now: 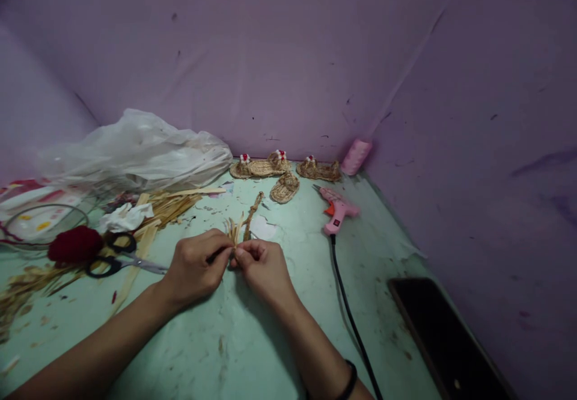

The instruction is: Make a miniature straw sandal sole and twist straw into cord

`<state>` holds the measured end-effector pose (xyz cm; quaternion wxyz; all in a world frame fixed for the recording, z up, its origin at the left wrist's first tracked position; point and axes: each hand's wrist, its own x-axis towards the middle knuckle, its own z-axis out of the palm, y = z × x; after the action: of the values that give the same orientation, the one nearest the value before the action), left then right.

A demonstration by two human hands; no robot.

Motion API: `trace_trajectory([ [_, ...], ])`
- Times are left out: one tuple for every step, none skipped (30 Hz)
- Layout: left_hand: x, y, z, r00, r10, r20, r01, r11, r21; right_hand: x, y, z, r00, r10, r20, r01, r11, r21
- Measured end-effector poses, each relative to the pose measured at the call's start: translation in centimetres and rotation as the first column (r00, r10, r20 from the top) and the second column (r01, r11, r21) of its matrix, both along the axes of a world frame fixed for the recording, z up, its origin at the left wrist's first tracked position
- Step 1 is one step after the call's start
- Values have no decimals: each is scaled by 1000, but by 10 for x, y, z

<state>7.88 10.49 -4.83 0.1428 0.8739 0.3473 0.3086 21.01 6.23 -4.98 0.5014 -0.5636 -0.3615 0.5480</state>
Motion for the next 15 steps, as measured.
trace_trajectory([
  [0,1,1,1000,6,1,-6,1000,-13,0,0,0,1000,-13,1,13,1000,0],
  [0,1,1,1000,11,2,-11,1000,-26,-1,-1,0,999,-32,6,32,999,-8],
  [0,2,2,1000,12,6,-12,999,-40,-1,-1,0,999,-51,15,51,999,-20],
  [0,2,2,1000,9,14,-8,998,-54,-1,0,0,997,-69,27,70,997,-32],
  [-1,2,2,1000,2,27,0,998,-67,-1,0,-1,996,-88,34,89,995,-41],
  [0,2,2,999,-4,51,8,997,-73,-1,0,-1,994,-107,30,108,993,-43],
  [0,2,2,997,-10,83,16,997,-71,0,1,-1,992,-127,11,128,991,-41],
  [0,2,1,993,-18,119,26,998,-63,0,2,-1,989,-148,-21,147,988,-38],
  [0,2,1,988,-26,154,33,998,-48,1,2,-1,984,-168,-57,166,985,-39],
  [1,2,0,983,-34,182,40,999,-32,1,2,0,980,-179,-89,175,984,-44],
  [1,2,-1,979,-45,201,49,999,-16,1,3,0,977,-183,-112,178,983,-54],
  [2,1,-2,976,-59,211,61,998,-1,1,3,1,975,-184,-123,178,982,-63],
  [2,1,-2,974,-71,214,70,997,11,1,2,1,975,-183,-125,175,982,-70],
  [3,1,-3,974,-82,212,79,997,23,1,2,2,976,-181,-126,173,982,-70],
  [3,0,-4,974,-92,209,86,996,37,0,2,2,976,-177,-125,170,983,-65],
])
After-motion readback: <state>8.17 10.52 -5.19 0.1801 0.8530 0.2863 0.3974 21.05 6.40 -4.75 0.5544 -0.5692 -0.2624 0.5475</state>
